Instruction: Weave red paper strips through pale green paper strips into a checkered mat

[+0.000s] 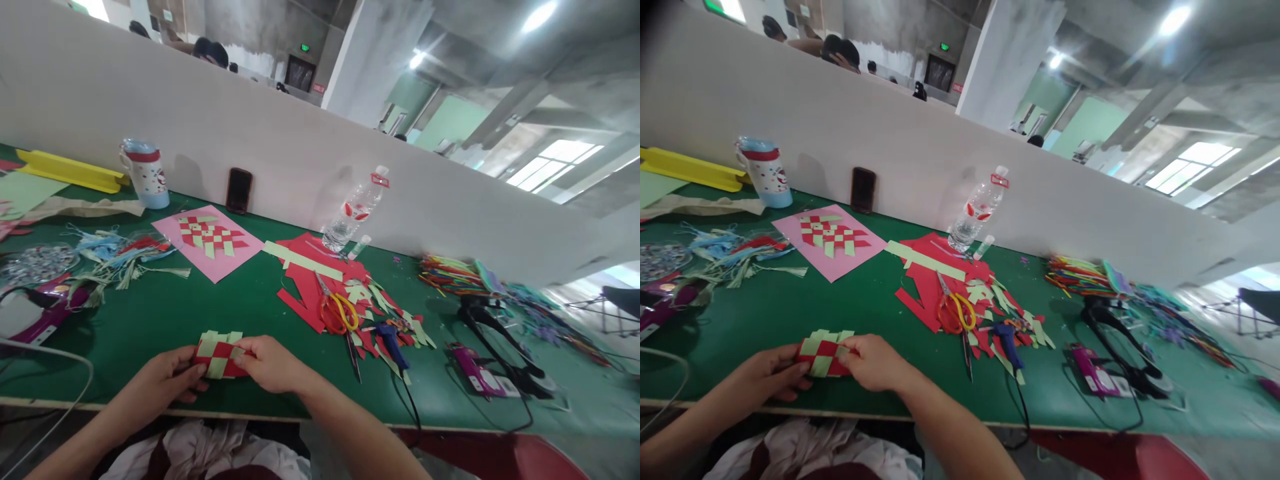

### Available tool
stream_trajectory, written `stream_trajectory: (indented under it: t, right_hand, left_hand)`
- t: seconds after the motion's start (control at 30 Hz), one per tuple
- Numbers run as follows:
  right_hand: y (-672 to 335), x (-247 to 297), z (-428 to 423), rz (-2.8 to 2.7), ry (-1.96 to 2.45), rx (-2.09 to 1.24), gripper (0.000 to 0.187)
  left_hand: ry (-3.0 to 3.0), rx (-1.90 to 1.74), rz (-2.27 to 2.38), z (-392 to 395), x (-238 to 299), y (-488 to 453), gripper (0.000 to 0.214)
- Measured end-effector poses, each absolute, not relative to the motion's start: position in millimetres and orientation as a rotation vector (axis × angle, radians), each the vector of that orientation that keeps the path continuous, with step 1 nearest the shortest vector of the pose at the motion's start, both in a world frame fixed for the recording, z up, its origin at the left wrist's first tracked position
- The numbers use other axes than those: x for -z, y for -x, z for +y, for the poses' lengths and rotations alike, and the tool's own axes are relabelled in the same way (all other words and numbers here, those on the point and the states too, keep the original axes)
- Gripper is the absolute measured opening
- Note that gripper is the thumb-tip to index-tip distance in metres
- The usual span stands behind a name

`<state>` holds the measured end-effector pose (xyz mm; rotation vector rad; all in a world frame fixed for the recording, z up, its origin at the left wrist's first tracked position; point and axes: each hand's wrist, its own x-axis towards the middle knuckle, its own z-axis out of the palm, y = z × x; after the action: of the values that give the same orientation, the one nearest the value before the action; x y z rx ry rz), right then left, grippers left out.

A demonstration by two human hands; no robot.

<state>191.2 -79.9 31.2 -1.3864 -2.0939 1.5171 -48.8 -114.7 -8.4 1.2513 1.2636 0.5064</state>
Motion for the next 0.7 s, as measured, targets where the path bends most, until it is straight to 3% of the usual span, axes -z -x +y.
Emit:
stream_trajectory:
  t: [0.4, 0.6, 0.7]
  right_hand:
    - [-192, -25, -85, -2.1, 1.352, -1.5, 0.032]
    - [-191, -33, -86, -2.18, 1.314, -1.313, 0.038]
    - [-192, -40, -69, -2.333, 1.17, -1.002, 0.043]
  left_hand:
    - [-1.368, -0.575, 1.242, -114, 33, 49, 0.055]
    - [-1.564, -0.669, 1.271, -109, 16, 51, 0.045]
    - [-1.695, -0.77, 1.317, -94, 3, 56, 0.04]
